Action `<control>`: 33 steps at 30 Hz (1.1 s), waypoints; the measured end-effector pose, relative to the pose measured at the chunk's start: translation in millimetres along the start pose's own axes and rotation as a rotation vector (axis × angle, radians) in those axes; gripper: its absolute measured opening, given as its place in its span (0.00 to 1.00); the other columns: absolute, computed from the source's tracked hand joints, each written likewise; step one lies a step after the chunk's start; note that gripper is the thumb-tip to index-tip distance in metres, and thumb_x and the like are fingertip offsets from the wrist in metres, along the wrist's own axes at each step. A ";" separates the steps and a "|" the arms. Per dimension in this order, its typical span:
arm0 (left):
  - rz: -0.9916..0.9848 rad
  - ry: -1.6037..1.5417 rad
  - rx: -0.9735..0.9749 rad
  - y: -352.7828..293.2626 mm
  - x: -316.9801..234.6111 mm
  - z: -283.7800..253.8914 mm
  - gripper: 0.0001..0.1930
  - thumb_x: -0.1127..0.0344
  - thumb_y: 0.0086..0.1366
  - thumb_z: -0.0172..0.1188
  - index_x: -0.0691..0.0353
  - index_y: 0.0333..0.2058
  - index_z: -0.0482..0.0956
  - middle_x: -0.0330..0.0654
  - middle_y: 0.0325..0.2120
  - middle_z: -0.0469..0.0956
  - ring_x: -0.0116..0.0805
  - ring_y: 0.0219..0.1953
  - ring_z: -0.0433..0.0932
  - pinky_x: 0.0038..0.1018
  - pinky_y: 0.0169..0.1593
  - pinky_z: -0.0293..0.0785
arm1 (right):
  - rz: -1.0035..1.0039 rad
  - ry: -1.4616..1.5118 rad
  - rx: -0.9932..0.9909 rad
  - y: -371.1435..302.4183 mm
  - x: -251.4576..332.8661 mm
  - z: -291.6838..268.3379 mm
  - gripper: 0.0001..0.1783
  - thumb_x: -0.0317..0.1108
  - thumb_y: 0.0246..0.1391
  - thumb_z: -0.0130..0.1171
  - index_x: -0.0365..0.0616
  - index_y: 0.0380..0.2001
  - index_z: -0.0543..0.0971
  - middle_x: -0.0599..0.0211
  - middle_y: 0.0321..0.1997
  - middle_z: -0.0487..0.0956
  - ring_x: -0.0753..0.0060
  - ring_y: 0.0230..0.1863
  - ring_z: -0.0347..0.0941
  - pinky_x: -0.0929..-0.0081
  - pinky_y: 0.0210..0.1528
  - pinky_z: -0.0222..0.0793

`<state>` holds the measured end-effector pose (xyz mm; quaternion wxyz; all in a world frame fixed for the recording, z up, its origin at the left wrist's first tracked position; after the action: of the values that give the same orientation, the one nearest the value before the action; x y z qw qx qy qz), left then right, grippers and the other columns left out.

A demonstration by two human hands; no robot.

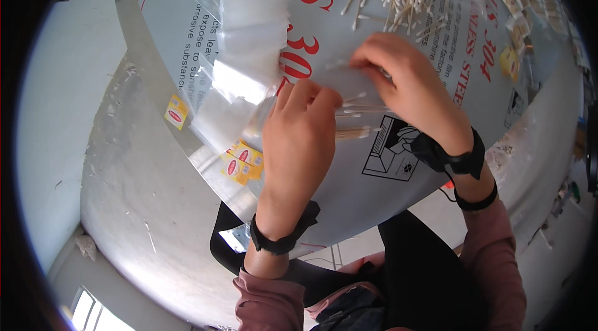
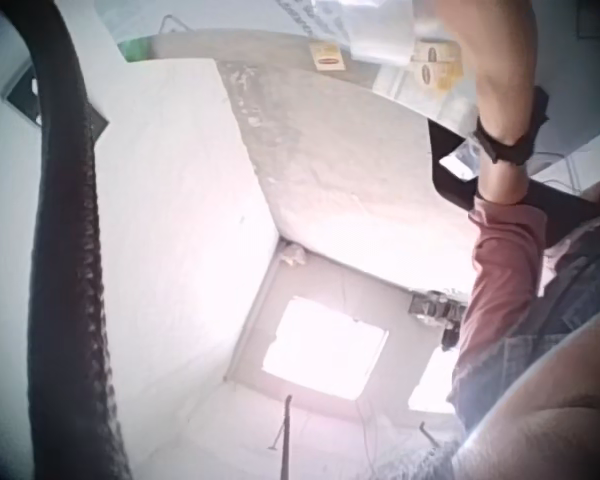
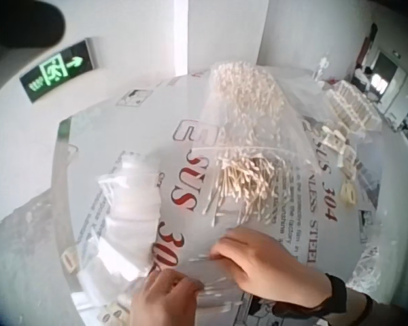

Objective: The person is counting and arranging cotton swabs into small plastic bags at a workstation.

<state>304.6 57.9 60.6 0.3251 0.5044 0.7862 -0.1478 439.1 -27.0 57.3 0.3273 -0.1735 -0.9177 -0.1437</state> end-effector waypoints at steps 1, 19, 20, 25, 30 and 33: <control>-0.025 -0.009 0.079 -5.0 0.2 2.3 0.06 0.79 0.59 0.63 0.64 0.35 0.80 0.44 0.34 0.78 0.44 0.40 0.78 0.35 0.43 0.74 | -0.046 0.021 0.052 -6.3 7.8 2.4 0.10 0.15 0.50 0.60 0.38 0.36 0.77 0.60 0.37 0.77 0.56 0.39 0.75 0.66 0.41 0.71; -0.060 -0.038 -0.089 -65.6 -2.5 0.8 0.26 0.77 0.51 0.70 0.64 0.51 0.80 0.45 0.44 0.78 0.45 0.44 0.77 0.37 0.46 0.75 | -0.119 0.087 0.135 -54.4 33.1 11.1 0.19 0.21 0.46 0.66 0.43 0.44 0.80 0.66 0.44 0.78 0.55 0.46 0.74 0.62 0.49 0.71; -0.048 0.023 -0.150 -67.6 -7.1 -0.8 0.28 0.77 0.51 0.70 0.64 0.54 0.78 0.46 0.48 0.77 0.45 0.48 0.77 0.38 0.50 0.74 | -0.062 0.121 0.082 -54.3 30.4 5.4 0.18 0.20 0.49 0.64 0.42 0.45 0.80 0.64 0.45 0.78 0.54 0.47 0.74 0.63 0.49 0.71; -0.043 0.273 0.176 -67.7 -36.5 46.0 0.44 0.45 0.59 0.65 0.66 0.68 0.63 0.50 0.70 0.60 0.48 0.73 0.57 0.45 0.71 0.54 | 0.100 0.198 -0.098 -69.6 9.6 -12.0 0.15 0.19 0.58 0.57 0.38 0.49 0.79 0.58 0.50 0.79 0.57 0.49 0.75 0.68 0.52 0.71; 0.018 0.427 0.276 -86.3 -33.0 71.0 0.53 0.31 0.55 0.57 0.66 0.69 0.60 0.50 0.73 0.55 0.45 0.76 0.51 0.45 0.75 0.45 | 0.230 0.333 -0.211 -93.3 -3.7 -17.8 0.14 0.19 0.61 0.54 0.35 0.50 0.78 0.59 0.51 0.79 0.64 0.50 0.76 0.72 0.54 0.70; 0.084 0.521 0.334 -115.6 -35.3 79.7 0.53 0.26 0.62 0.46 0.71 0.68 0.59 0.57 0.71 0.57 0.54 0.74 0.53 0.52 0.73 0.46 | 0.242 0.357 -0.241 -105.7 -8.2 -16.8 0.13 0.20 0.62 0.54 0.35 0.49 0.78 0.59 0.50 0.80 0.65 0.49 0.75 0.73 0.54 0.69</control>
<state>240.6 -63.1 13.5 0.0309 0.6037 0.7864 -0.1272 410.7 -130.2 48.7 0.4761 -0.2918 -0.7940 -0.2403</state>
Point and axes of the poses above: each hand's wrist, its own y-axis towards the middle knuckle, its own z-axis out of the palm, x = y × z, the point moved 7 cm from there along y, towards the middle knuckle
